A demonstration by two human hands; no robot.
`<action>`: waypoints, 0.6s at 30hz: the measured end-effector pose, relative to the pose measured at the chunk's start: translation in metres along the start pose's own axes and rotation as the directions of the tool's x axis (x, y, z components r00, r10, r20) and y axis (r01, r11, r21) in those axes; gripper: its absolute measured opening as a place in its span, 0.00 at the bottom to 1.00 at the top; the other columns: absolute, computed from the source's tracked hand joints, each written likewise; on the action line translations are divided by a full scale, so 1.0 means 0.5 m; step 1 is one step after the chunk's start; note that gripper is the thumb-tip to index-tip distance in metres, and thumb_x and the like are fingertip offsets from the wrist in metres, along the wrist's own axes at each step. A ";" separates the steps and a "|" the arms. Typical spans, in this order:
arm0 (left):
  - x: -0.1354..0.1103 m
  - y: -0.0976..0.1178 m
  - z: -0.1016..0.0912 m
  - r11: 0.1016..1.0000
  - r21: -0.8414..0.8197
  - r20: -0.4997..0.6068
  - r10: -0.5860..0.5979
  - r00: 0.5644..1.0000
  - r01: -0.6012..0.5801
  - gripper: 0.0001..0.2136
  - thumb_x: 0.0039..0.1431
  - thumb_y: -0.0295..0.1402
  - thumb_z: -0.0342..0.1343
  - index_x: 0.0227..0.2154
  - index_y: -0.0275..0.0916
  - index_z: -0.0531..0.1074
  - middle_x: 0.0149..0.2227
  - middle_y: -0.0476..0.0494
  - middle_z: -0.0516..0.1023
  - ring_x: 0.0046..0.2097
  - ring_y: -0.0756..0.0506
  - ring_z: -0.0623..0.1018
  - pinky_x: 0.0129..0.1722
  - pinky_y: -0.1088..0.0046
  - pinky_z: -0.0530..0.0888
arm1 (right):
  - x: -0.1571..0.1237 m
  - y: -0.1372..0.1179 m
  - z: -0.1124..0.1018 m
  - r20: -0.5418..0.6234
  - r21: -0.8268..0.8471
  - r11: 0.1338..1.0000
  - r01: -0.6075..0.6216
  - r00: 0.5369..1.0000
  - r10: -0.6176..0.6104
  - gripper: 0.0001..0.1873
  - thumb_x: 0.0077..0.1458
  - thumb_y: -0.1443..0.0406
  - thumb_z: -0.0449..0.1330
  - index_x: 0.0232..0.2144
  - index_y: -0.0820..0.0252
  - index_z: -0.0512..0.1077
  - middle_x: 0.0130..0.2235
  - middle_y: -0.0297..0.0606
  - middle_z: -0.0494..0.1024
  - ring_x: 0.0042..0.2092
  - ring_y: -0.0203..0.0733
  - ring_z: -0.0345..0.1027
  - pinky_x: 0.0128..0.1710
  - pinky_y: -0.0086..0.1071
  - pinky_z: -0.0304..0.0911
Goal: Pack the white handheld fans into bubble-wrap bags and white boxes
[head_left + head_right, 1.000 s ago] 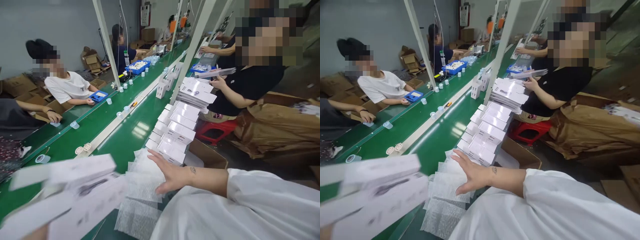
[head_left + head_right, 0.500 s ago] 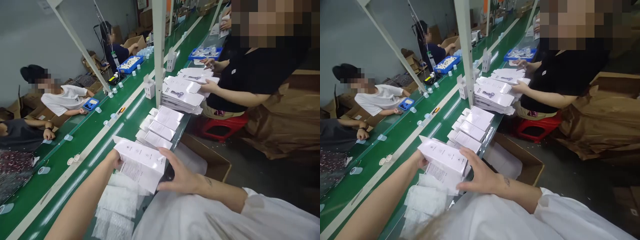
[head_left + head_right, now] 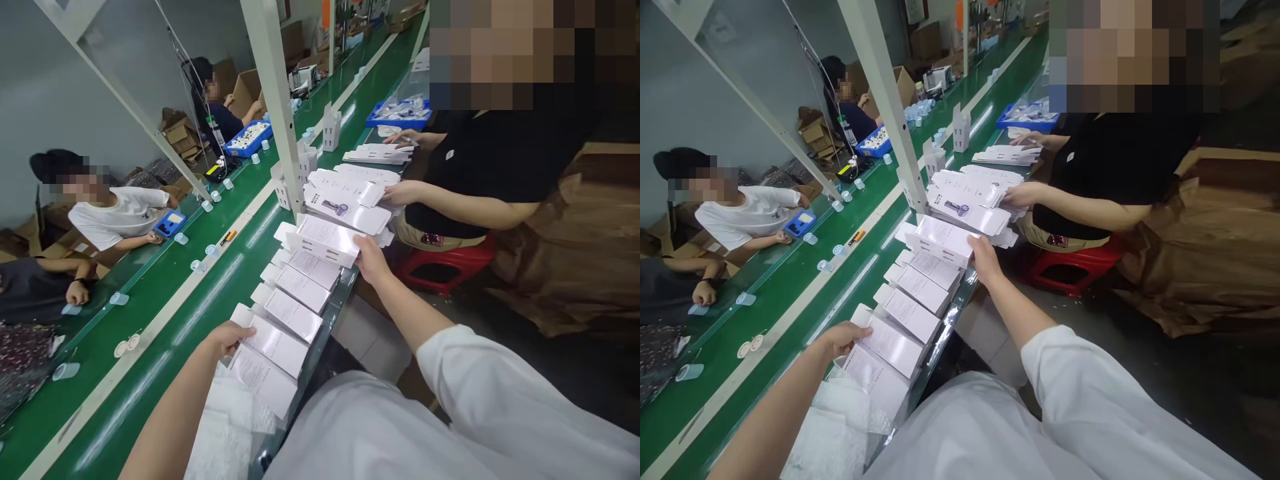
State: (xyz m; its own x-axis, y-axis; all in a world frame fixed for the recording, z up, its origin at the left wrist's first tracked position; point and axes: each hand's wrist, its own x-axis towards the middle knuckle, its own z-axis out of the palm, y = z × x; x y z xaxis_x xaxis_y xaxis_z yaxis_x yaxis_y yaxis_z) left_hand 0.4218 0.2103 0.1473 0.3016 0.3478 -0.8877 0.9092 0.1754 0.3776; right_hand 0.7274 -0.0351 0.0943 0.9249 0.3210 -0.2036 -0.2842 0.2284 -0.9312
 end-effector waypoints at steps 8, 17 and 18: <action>-0.104 0.082 -0.081 0.994 -0.098 0.030 0.048 0.998 -0.045 0.26 0.23 0.46 0.74 0.24 0.34 0.73 0.26 0.39 0.79 0.31 0.38 0.79 0.27 0.68 0.74 | 0.050 0.098 -0.020 -0.060 -0.352 0.933 0.072 0.993 -0.099 0.31 0.54 0.42 0.49 0.51 0.54 0.65 0.49 0.39 0.72 0.50 0.49 0.65 0.54 0.46 0.60; -0.084 0.401 0.111 0.991 -0.010 -0.258 0.123 0.958 -0.130 0.15 0.43 0.31 0.69 0.33 0.33 0.72 0.33 0.36 0.79 0.37 0.37 0.80 0.33 0.65 0.77 | 0.047 0.116 -0.021 0.056 -0.382 0.921 0.075 0.997 -0.059 0.39 0.58 0.39 0.39 0.61 0.56 0.54 0.62 0.46 0.59 0.64 0.52 0.51 0.64 0.49 0.46; -0.070 0.422 0.130 0.991 0.018 -0.277 0.134 0.952 -0.134 0.14 0.44 0.30 0.68 0.33 0.33 0.72 0.33 0.36 0.78 0.37 0.37 0.79 0.33 0.65 0.77 | 0.043 0.118 -0.022 0.067 -0.393 0.913 0.107 0.994 -0.088 0.38 0.59 0.40 0.39 0.62 0.55 0.52 0.63 0.46 0.56 0.65 0.52 0.48 0.65 0.49 0.44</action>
State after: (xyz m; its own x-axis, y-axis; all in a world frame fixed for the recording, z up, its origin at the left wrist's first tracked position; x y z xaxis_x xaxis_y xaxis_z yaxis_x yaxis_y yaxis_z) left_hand 0.6218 0.1750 0.2411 0.3294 0.6095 -0.7211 0.8655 0.1105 0.4886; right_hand 0.7334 -0.0248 0.0318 0.9274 0.3605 -0.1002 -0.0610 -0.1187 -0.9911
